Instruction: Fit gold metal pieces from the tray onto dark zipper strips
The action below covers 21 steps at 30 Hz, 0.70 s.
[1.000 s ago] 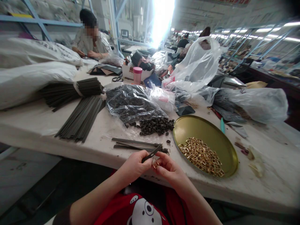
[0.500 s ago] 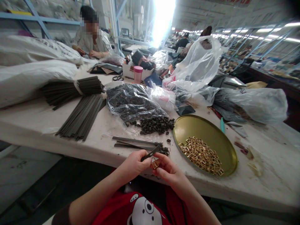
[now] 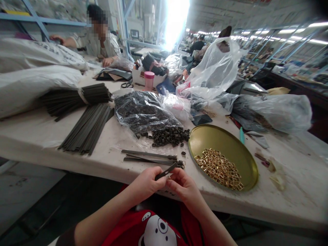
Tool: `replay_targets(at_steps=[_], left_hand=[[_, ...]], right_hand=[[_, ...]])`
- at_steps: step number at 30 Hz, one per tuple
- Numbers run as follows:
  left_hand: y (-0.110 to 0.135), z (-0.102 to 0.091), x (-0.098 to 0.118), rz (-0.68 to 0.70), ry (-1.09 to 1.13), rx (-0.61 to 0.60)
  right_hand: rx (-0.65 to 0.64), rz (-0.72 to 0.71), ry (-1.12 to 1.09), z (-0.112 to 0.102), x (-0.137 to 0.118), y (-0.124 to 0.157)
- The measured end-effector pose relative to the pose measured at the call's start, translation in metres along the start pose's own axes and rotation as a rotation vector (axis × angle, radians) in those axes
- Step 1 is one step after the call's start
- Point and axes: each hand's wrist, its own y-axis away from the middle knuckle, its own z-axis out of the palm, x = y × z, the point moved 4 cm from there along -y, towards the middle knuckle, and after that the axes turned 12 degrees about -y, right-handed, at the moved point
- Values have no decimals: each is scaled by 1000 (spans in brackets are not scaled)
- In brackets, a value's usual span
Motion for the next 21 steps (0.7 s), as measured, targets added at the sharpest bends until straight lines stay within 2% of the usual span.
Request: replay_targets(at_steps=[4, 10, 15, 21], left_hand=[[2, 1, 3, 40, 97, -62], [8, -4, 2, 5, 276, -17], [18, -8, -9, -16, 216, -47], [28, -8, -6, 25, 83, -65]], right_hand=[[-7, -9, -25, -4, 1, -1], [162, -44, -79, -11, 5, 1], [216, -76, -246, -10, 1, 3], [193, 10, -414, -5, 1, 6]])
